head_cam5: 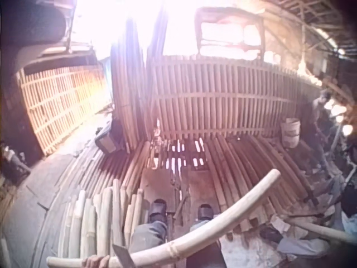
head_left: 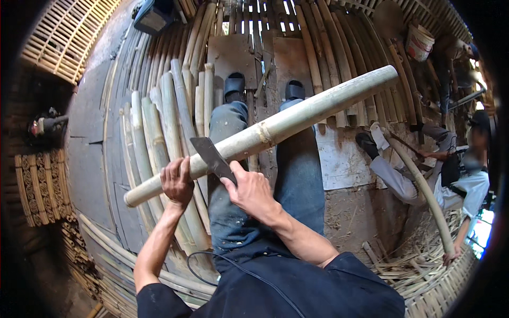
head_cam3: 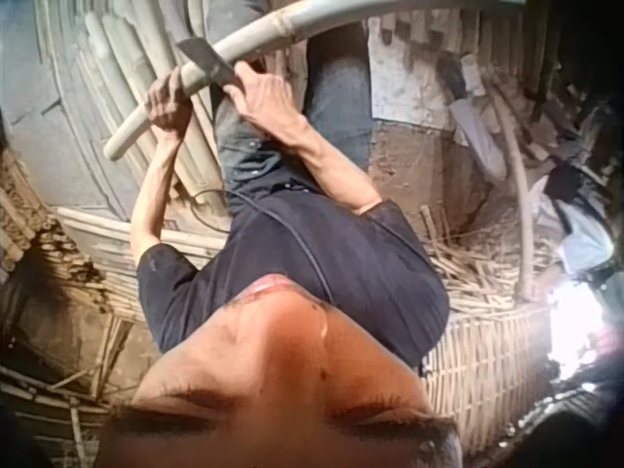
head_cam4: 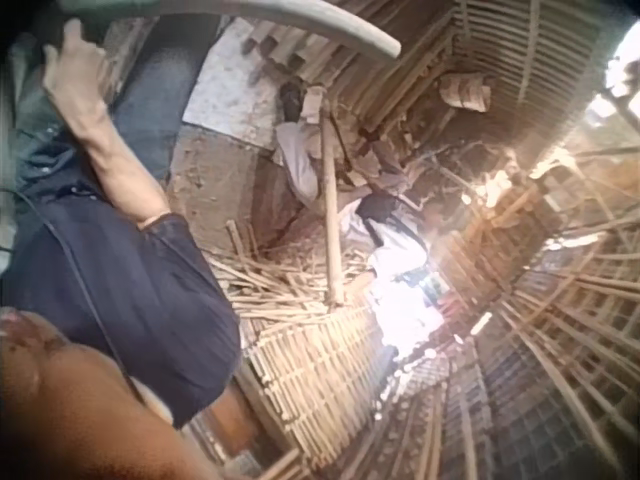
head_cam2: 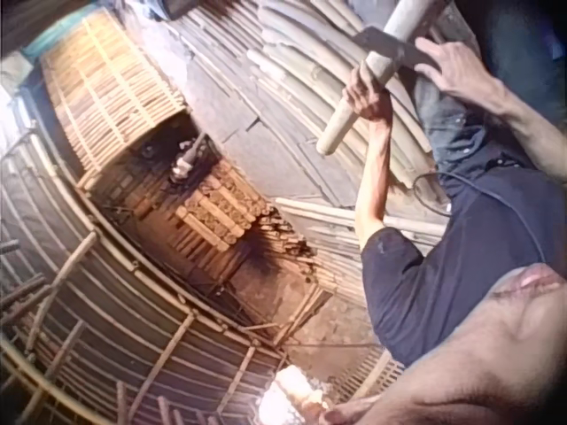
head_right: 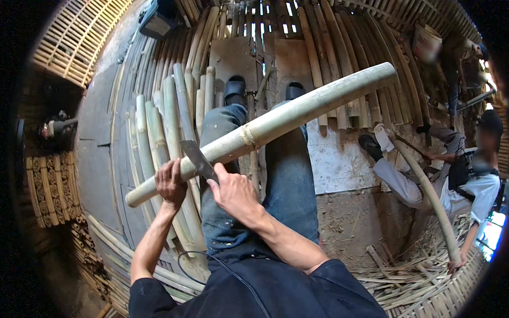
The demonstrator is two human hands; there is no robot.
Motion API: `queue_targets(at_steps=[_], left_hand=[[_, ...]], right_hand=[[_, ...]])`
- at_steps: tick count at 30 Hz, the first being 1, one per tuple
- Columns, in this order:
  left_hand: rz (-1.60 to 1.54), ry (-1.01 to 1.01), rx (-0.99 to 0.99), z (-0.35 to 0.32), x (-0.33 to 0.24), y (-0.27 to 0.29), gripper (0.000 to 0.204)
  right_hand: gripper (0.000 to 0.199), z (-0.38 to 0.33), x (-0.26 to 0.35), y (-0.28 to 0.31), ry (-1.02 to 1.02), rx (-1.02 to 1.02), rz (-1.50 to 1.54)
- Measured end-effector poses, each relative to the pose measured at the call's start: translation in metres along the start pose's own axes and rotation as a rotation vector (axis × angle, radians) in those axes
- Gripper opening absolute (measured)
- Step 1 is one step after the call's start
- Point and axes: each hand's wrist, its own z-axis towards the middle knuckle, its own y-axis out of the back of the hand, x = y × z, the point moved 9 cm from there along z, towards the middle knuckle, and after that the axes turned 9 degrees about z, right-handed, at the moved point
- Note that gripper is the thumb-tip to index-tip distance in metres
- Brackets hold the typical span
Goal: The person is using a large cleaver to scrape and shape the surface of a bamboo pole.
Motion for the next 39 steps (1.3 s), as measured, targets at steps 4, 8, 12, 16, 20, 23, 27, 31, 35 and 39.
queue_targets(at_steps=[4, 8, 12, 16, 20, 23, 27, 31, 35, 39], left_hand=[[-0.102, 0.035, 0.091, 0.003, 0.009, -0.004, 0.052], [-0.214, -0.004, 0.168, 0.013, 0.018, -0.016, 0.059], [-0.271, -0.032, 0.203, 0.033, 0.017, -0.021, 0.061], [-0.296, -0.032, 0.290, 0.027, 0.020, -0.033, 0.065], [-0.309, -0.012, 0.292, 0.025, 0.017, -0.032, 0.069], [-0.279, -0.006, 0.274, 0.020, 0.022, -0.031, 0.066], [-0.303, 0.009, 0.271, 0.033, 0.014, -0.030, 0.063], [-0.283, 0.041, 0.369, 0.030, 0.026, -0.036, 0.064], [-0.331, 0.033, 0.512, 0.025, 0.032, -0.038, 0.074], [-0.358, 0.006, 0.531, 0.028, 0.031, -0.041, 0.072]], right_hand=[[0.030, -0.003, -0.027, 0.078, -0.021, -0.311, 0.037], [0.030, -0.026, -0.053, 0.192, -0.137, -0.679, -0.002], [0.035, -0.019, -0.043, 0.152, -0.074, -0.580, 0.109], [0.032, -0.006, -0.014, 0.021, 0.073, -0.152, 0.008], [0.028, -0.009, -0.016, 0.034, -0.019, -0.167, 0.055], [0.028, -0.010, -0.024, 0.124, -0.019, -0.454, 0.146], [0.032, -0.023, -0.036, 0.163, -0.145, -0.586, 0.022], [0.030, -0.013, -0.030, 0.103, -0.155, -0.391, -0.094], [0.032, -0.009, -0.043, 0.116, -0.137, -0.343, 0.099], [0.032, -0.038, -0.065, 0.189, -0.163, -0.648, 0.064]])
